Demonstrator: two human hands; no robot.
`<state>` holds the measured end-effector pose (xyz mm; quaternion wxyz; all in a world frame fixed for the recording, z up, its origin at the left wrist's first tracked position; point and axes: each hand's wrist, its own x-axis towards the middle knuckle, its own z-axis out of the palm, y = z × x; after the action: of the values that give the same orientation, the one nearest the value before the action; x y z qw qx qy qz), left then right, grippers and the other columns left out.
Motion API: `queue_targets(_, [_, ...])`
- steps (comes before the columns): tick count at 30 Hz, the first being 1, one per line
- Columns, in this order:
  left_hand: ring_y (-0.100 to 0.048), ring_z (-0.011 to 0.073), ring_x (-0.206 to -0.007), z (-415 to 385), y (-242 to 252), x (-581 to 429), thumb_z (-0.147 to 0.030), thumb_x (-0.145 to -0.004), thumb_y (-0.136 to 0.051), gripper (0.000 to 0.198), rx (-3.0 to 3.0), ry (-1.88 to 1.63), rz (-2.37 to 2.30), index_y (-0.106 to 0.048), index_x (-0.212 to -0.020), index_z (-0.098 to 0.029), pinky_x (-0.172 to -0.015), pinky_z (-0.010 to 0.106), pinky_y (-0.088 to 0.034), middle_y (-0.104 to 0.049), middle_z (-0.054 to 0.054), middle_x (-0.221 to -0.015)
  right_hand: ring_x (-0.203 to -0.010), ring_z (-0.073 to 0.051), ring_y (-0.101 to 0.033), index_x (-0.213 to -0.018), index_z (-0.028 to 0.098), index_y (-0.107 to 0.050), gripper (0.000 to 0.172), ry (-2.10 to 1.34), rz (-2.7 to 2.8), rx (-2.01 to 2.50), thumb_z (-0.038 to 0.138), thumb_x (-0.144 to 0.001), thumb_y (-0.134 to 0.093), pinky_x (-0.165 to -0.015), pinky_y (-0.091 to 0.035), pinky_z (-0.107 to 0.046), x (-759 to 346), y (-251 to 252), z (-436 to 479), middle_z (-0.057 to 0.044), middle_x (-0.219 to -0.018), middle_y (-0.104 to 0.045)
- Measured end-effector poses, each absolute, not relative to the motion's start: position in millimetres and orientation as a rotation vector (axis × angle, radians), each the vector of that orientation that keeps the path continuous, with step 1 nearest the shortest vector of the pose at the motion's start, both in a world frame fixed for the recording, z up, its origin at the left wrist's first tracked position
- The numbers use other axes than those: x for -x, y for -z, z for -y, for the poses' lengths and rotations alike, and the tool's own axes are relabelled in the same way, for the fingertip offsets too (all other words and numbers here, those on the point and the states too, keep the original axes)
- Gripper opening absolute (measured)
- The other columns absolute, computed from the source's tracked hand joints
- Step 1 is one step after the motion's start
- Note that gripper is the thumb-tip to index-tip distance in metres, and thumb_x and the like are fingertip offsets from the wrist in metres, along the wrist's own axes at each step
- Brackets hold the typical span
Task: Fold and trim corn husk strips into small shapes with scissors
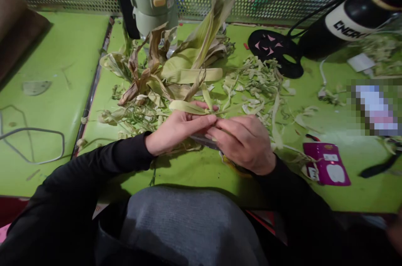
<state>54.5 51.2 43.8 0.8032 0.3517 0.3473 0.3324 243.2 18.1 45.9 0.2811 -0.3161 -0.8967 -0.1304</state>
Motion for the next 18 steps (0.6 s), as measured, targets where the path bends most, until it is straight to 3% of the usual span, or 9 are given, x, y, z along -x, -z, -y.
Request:
queue_targets(6, [-0.07,0.0127,-0.074,-48,-45,-52,-0.029,-0.08,-0.077,0.033,-0.781,-0.616,-0.66,-0.062,-0.105,-0.013,-0.07,0.023,-0.055,-0.073,0.001,-0.077,-0.076,-0.018,-0.064,-0.104,0.028,-0.071,0.025,0.177,2.406,0.747,0.012,-0.084,-0.07,-0.066,-0.053,-0.034,-238,-53,-1,0.001,-0.087,-0.074])
queue_targets(15, [-0.074,0.0133,-0.075,-47,-46,-53,-0.021,-0.084,-0.071,0.023,-0.74,-0.559,-0.626,-0.056,-0.1,-0.015,-0.079,0.026,-0.058,-0.076,0.002,-0.078,-0.068,-0.015,-0.062,-0.094,0.024,-0.071,0.016,0.233,2.491,0.704,0.01,-0.087,-0.066,-0.065,-0.055,-0.031,-222,-54,13,0.001,-0.078,-0.072])
queue_targets(18, [-0.074,0.0144,-0.082,-55,-48,-50,-0.018,-0.084,-0.07,0.022,-0.839,-0.557,-0.669,-0.056,-0.101,-0.014,-0.082,0.026,-0.058,-0.077,0.004,-0.083,-0.073,-0.015,-0.063,-0.095,0.024,-0.069,0.007,0.144,2.425,0.727,0.022,-0.09,-0.067,-0.072,-0.055,-0.031,-225,-48,9,0.001,-0.079,-0.071])
